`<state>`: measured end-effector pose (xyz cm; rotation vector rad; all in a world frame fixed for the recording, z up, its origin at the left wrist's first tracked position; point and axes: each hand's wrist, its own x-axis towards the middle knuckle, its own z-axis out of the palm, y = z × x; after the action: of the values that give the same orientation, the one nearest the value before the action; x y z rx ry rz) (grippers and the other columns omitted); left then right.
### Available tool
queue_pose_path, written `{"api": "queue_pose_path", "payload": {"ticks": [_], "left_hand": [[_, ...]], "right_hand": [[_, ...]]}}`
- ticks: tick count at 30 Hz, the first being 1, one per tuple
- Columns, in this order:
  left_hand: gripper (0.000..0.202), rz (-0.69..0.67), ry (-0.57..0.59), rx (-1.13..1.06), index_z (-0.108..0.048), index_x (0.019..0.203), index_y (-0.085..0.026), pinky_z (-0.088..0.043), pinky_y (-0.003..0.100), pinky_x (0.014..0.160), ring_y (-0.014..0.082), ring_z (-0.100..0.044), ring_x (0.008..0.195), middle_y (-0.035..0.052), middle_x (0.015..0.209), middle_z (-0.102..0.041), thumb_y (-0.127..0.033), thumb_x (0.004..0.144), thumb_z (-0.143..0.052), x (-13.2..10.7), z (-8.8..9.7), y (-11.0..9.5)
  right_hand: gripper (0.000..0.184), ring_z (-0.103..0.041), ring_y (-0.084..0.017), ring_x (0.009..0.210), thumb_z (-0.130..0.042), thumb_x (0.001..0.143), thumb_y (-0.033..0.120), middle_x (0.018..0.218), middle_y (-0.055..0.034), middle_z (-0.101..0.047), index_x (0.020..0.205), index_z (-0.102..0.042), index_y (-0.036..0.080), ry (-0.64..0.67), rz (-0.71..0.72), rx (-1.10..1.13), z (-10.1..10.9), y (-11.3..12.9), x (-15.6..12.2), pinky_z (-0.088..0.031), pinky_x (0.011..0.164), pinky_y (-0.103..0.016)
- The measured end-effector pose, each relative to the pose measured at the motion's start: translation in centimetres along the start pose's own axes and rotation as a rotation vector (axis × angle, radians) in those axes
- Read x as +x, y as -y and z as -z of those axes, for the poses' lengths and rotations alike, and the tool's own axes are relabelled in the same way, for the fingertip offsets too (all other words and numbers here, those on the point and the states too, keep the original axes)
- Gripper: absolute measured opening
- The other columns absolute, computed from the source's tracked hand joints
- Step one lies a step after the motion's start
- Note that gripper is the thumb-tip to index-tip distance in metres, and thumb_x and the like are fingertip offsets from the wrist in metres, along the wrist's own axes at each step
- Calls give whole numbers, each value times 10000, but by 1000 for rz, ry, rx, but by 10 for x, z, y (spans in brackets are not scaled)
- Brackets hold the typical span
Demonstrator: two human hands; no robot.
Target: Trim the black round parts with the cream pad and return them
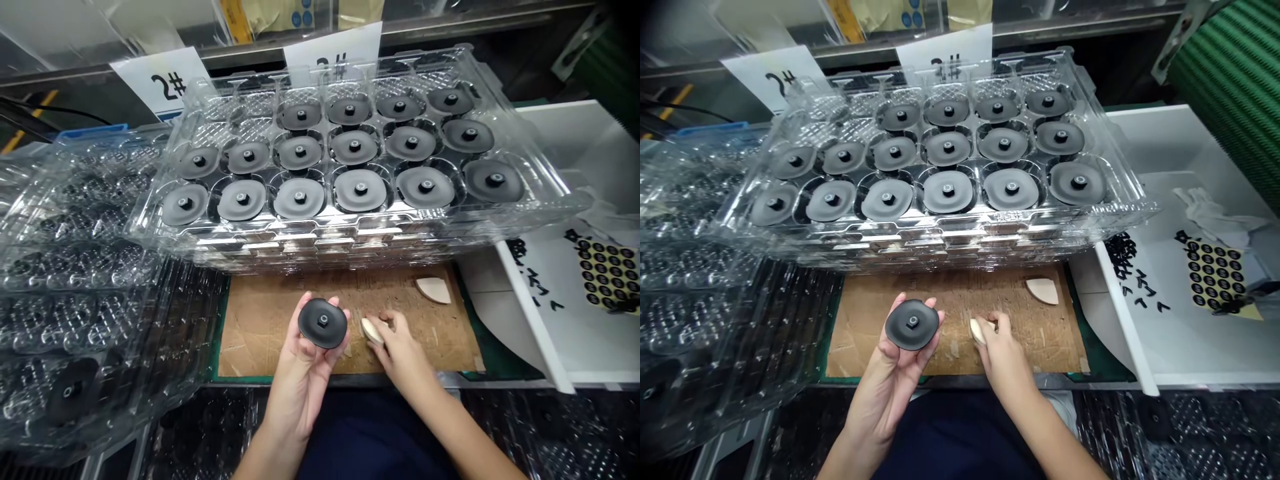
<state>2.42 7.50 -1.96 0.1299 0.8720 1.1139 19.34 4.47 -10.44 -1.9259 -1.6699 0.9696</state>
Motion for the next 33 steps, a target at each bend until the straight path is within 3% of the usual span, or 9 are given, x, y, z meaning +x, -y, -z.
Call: {"api": "queue_pose_path", "payload": {"ticks": [4,8,12,15,17,21,24,27,33], "left_hand": [[564,5,-12,11,-533,1203,-277,-488,325,921,257,-623,1088,84,1212,-653,-351,684,-740,-3,0,0],[571,21,-23,39,-592,1163,-263,-485,332,920,252,-623,1074,81,1230,-637,-375,633,-772,-3,0,5],[657,81,-14,98,-622,1157,-249,-481,302,900,238,-621,1041,73,1122,-683,-396,547,-818,-5,0,8],[671,121,2,131,-651,1119,-261,-482,295,892,237,-628,1012,61,1083,-699,-378,488,-848,-6,0,3],[616,98,-15,133,-677,1066,-282,-503,282,848,222,-643,965,34,1047,-711,-359,481,-855,-7,-1,1],[414,136,19,109,-706,1014,-257,-503,256,845,168,-668,842,3,803,-728,-276,612,-806,-9,-4,1],[430,149,48,77,-704,1025,-273,-482,226,874,171,-657,950,21,954,-744,-222,611,-808,-11,-3,1],[502,163,89,91,-707,1019,-269,-487,213,848,178,-655,959,40,1046,-734,-293,536,-842,-14,-1,-1],[587,170,161,63,-700,1039,-300,-474,298,899,226,-647,986,37,1075,-723,-397,476,-835,-16,-5,-4]], "right_hand": [[272,-641,-224,790,-498,847,241,959,-107,-624,1058,-651,164,-31,21,51,10,0,15,-535,708,-399],[270,-635,-202,914,-484,894,303,1051,-91,-659,1109,-596,185,-84,88,182,39,40,19,-525,755,-331],[261,-615,-185,881,-472,900,216,999,-68,-674,1143,-562,186,-131,432,281,64,101,7,-471,756,-326],[209,-603,-152,758,-462,878,118,883,-26,-692,1035,-590,167,64,577,199,70,124,4,-411,692,-301],[195,-601,-140,742,-462,875,103,875,-9,-695,991,-602,173,170,559,148,69,128,7,-381,681,-291],[222,-598,-170,765,-418,894,130,903,-68,-689,1032,-591,119,-67,580,125,64,127,11,-363,706,-320],[210,-593,-146,733,-429,882,116,855,-33,-686,1013,-589,154,47,643,142,71,122,3,-382,696,-298],[211,-586,-126,664,-465,852,98,783,18,-676,971,-599,210,197,592,76,87,115,-6,-394,677,-290],[215,-606,-177,710,-449,871,122,821,-26,-688,994,-603,207,123,628,-24,103,119,-13,-395,682,-343]]}}
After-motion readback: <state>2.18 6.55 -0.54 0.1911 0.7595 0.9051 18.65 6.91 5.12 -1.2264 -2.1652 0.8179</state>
